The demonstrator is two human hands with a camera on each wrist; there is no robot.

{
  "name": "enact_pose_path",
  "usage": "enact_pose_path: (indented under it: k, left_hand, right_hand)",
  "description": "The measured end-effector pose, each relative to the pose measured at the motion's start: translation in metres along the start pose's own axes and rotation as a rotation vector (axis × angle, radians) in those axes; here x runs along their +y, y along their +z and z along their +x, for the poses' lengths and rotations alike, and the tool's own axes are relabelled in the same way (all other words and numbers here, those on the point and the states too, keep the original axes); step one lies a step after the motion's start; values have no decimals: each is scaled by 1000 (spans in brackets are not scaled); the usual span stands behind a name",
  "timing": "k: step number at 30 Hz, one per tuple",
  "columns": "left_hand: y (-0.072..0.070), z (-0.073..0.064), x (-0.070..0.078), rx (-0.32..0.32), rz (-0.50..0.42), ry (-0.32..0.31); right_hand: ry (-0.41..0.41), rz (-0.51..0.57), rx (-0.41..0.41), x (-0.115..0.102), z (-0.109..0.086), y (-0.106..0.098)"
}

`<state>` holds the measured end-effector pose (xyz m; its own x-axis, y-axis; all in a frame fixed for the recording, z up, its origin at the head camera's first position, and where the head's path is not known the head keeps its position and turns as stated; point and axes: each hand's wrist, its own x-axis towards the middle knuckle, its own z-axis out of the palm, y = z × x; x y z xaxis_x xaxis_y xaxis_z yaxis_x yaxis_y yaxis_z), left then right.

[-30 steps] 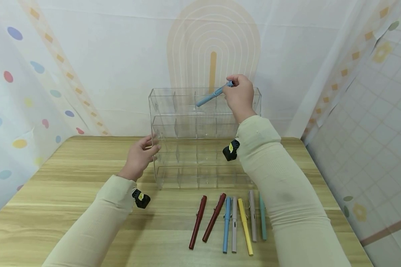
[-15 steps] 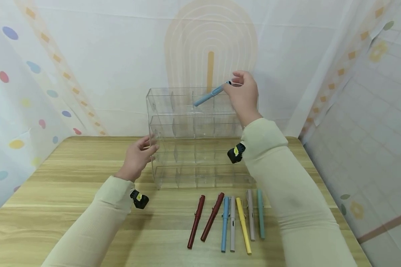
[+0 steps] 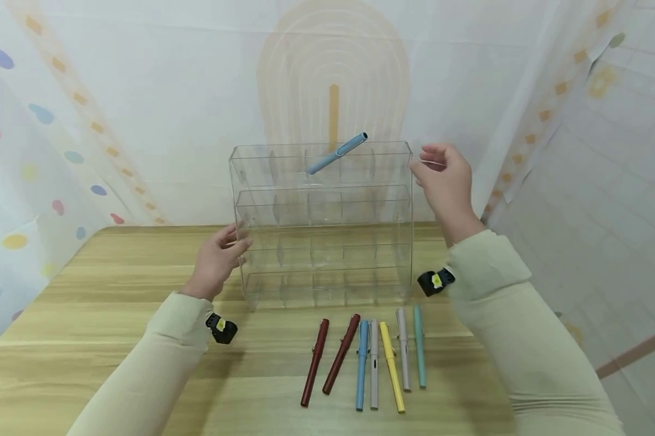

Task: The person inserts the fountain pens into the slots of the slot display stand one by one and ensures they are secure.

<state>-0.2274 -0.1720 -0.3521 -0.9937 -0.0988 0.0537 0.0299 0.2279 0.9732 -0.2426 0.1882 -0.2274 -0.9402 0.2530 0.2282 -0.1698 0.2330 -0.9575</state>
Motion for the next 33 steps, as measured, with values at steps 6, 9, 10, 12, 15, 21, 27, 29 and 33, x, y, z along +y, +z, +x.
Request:
enact_pose_path:
  k: [6, 9, 10, 12, 15, 21, 27, 29, 33]
  left_hand:
    - [-1, 2, 0, -2, 15, 6]
    - [-1, 3, 1, -5, 17, 3]
    - [0, 3, 1, -5, 17, 3]
    - [0, 3, 1, -5, 14, 1]
    - [0, 2, 1, -5, 15, 3]
    - [1, 2, 2, -9, 23, 5]
    - [0, 3, 1, -13, 10, 0]
    - [-1, 3, 1, -11, 6, -6]
    - [-3, 2, -1, -11, 5, -17]
  right_hand:
    - [19, -40, -46, 29, -14, -25]
    - [51, -74, -86, 46, -22, -34]
    - [62, -81, -103, 53, -24, -37]
    - [82, -97, -131, 65, -30, -41]
    - [127, -134, -164, 81, -37, -46]
    - [214, -216, -195, 106, -50, -50]
    - [263, -298, -319, 128, -64, -51]
    - [279, -319, -342, 134, -70, -50]
    - [295, -348, -367, 143, -79, -48]
